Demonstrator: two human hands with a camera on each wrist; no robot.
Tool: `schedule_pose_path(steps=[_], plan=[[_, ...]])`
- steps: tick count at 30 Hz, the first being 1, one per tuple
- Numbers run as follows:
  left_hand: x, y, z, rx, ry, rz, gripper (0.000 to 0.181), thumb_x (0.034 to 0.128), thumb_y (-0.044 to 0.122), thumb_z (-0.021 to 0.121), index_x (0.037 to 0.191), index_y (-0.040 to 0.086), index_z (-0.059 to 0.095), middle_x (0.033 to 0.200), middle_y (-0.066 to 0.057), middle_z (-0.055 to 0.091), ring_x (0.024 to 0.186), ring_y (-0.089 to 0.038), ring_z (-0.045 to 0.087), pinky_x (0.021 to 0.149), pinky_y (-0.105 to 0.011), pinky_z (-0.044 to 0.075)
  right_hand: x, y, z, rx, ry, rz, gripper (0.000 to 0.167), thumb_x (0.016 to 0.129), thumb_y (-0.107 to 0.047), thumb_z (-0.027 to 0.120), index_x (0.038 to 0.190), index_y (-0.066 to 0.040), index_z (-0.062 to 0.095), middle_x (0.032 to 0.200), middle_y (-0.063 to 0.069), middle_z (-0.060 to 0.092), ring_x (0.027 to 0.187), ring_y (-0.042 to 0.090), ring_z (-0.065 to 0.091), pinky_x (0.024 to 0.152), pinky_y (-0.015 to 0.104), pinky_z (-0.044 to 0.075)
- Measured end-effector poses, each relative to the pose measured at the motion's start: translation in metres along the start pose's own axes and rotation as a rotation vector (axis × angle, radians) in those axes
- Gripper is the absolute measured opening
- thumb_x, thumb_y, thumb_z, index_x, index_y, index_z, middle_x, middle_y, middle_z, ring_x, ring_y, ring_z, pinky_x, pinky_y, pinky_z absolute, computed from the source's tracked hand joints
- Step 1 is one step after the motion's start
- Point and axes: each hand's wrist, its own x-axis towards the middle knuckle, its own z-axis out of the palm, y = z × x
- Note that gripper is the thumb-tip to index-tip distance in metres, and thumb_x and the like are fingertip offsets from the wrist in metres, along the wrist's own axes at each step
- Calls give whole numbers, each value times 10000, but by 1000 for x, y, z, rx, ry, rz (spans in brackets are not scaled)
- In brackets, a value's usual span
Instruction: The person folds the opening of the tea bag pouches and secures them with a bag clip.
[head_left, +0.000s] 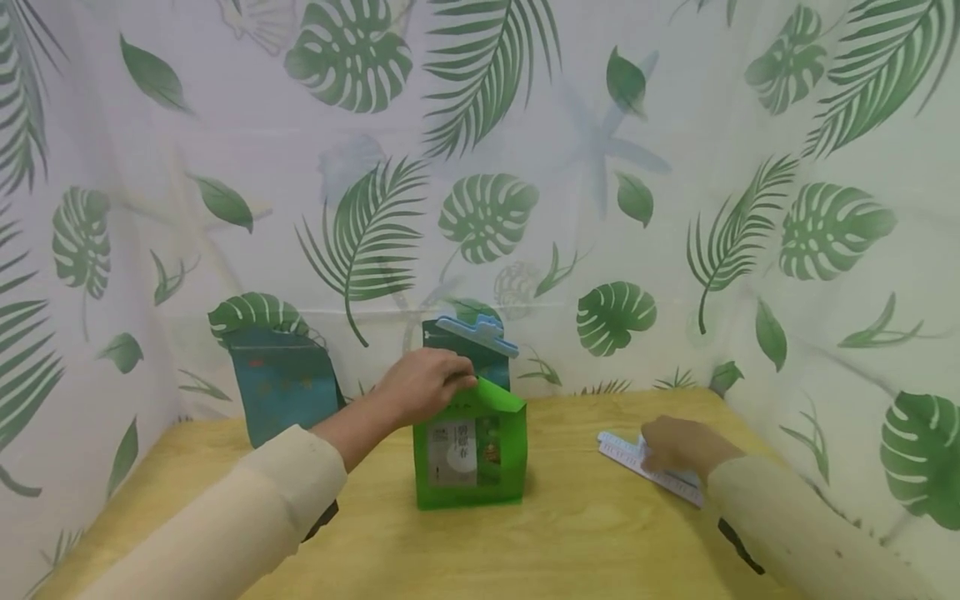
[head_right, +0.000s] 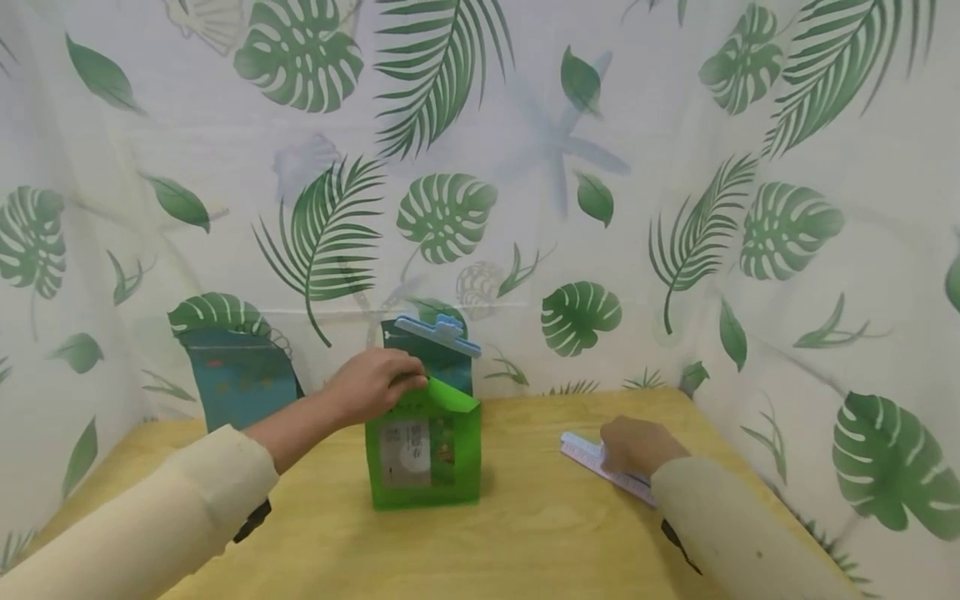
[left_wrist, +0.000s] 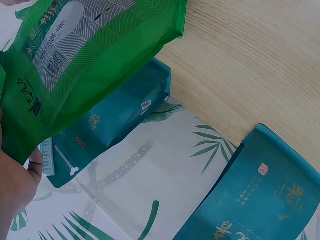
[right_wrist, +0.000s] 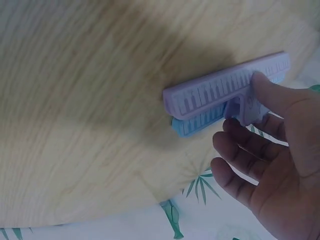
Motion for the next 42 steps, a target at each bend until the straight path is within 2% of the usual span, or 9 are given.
schedule_pose_path(steps=[5, 11, 18, 22, 26, 28, 33, 37, 42], plan=[[-1, 1, 0, -2, -1, -1, 181, 1010, 282, 588, 986, 165, 724, 928, 12, 718, 867, -164, 665, 792, -352, 535, 1, -3, -1, -19, 6, -57, 206, 895, -210, 738, 944, -41, 630, 864, 54, 625, 812, 239, 608, 776, 444, 530], [-1, 1, -1, -5, -1, 7, 186, 1014, 280, 582, 994, 160, 723, 936, 9, 716, 876, -166, 665, 798, -352, 537, 9, -10, -11, 32, 50, -187, 168, 896, -165, 739, 828, -94, 602, 775, -17, 571, 698, 140, 504, 638, 305, 450], [1, 1, 1, 2, 7, 16, 192, 1016, 288, 577, 995, 161, 719, 920, 14, 705, 854, -155, 655, 780, -337, 531, 16, -20, -39, 100, 195, -315, 227, 882, -225, 761, 805, -125, 573, 730, -55, 522, 658, 97, 450, 598, 265, 402], [0, 2, 2, 9, 22, 29, 184, 1014, 283, 581, 979, 162, 715, 889, 21, 693, 816, -144, 638, 748, -327, 519, 17, -27, -58, 153, 271, -327, 230, 886, -235, 761, 881, -102, 574, 747, -45, 530, 667, 93, 458, 617, 265, 410], [-2, 1, 1, 11, 32, 21, 185, 1012, 284, 586, 1002, 162, 724, 912, 19, 699, 843, -149, 650, 769, -332, 530, 17, -40, -78, 199, 368, -354, 312, 869, -192, 780, 1039, -3, 599, 769, -24, 592, 691, 86, 529, 662, 289, 472], [-4, 0, 1, 13, 34, 15, 186, 1009, 284, 589, 1012, 160, 728, 924, 17, 702, 859, -152, 657, 782, -336, 535, 17, -49, -87, 212, 409, -379, 325, 856, -169, 788, 1071, 22, 637, 787, -26, 641, 712, 81, 567, 685, 301, 501], [-4, -3, 1, 10, 47, 24, 182, 1006, 283, 595, 1001, 160, 728, 919, 17, 702, 856, -152, 656, 782, -339, 536, 14, -68, -105, 242, 453, -411, 181, 824, -140, 810, 967, -73, 722, 791, -45, 686, 726, 90, 601, 681, 306, 515], [-3, -5, 2, 7, 43, 31, 183, 1007, 286, 593, 1003, 160, 727, 919, 20, 702, 854, -148, 654, 783, -334, 535, 11, -80, -110, 261, 453, -424, 181, 798, -145, 832, 928, -102, 715, 772, -53, 662, 719, 91, 583, 676, 298, 501], [-4, -5, 3, 4, 38, 37, 184, 1006, 286, 596, 1013, 161, 730, 934, 17, 707, 871, -153, 662, 798, -340, 540, 10, -89, -109, 238, 490, -433, 184, 758, -138, 853, 869, -104, 711, 756, -47, 657, 713, 85, 574, 680, 292, 498]])
